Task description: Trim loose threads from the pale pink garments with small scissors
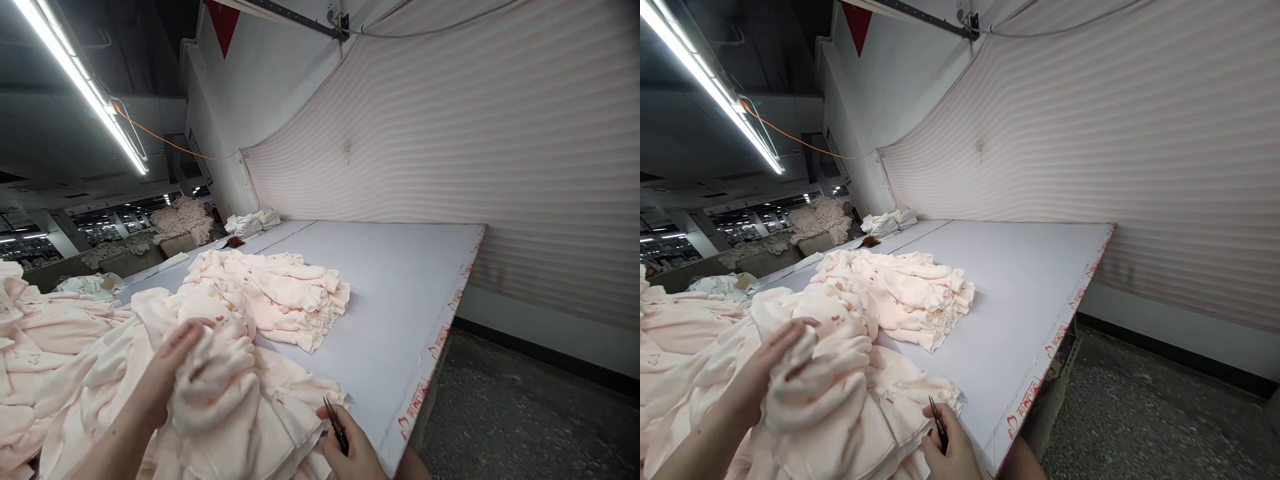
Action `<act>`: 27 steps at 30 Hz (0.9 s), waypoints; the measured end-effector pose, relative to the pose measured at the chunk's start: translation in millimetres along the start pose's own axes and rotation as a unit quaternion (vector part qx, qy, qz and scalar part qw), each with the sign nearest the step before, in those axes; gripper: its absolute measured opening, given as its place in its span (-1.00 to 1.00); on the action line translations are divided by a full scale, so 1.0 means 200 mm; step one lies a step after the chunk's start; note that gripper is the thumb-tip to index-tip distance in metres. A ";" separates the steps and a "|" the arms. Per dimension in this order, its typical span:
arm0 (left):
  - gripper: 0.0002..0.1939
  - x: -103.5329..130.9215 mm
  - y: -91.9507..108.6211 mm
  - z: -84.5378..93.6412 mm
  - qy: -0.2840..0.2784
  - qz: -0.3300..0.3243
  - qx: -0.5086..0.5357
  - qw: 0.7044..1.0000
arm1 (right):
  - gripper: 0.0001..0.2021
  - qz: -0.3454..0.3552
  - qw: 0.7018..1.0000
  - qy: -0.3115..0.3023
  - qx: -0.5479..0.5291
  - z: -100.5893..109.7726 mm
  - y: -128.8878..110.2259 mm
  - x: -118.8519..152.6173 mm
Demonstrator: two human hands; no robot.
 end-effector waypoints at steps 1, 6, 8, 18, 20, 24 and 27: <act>-0.68 0.05 -0.02 -0.07 -0.072 -0.049 -0.112 0.990 | -0.75 -0.002 1.000 0.005 -0.009 -0.02 -0.01 -0.01; -0.84 0.19 -0.18 -0.32 -0.290 -0.230 -0.550 0.749 | -0.77 -0.018 0.999 0.023 -0.024 -0.02 -0.06 -0.03; -0.79 0.13 -0.21 -0.30 -0.271 -0.231 -0.553 0.753 | -0.73 -0.018 0.999 0.026 -0.025 0.03 -0.06 -0.02; -0.72 -0.18 -0.05 -0.12 -0.063 -0.116 -0.189 0.973 | -0.66 0.013 0.960 0.048 0.276 0.22 -0.07 -0.16; -0.69 -0.16 -0.04 -0.26 -0.110 -0.139 -0.248 0.953 | -0.82 0.017 0.954 0.051 0.294 0.22 -0.08 -0.24; -0.83 -0.07 -0.12 -0.57 -0.230 -0.198 -0.390 0.869 | -0.83 0.032 0.961 0.038 0.273 0.22 -0.10 -0.37; -0.87 0.00 -0.29 -0.76 -0.283 -0.208 -0.476 0.806 | -0.79 0.034 0.968 0.039 0.245 0.25 -0.11 -0.39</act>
Point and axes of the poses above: each hand's wrist, its own x-axis away from the middle knuckle, its own z-axis out of the back of the hand, y = z × x, the point moved 1 cm from there along -x, towards the middle knuckle, and after that the axes turned 9 degrees about -x, right-handed, at the moved point
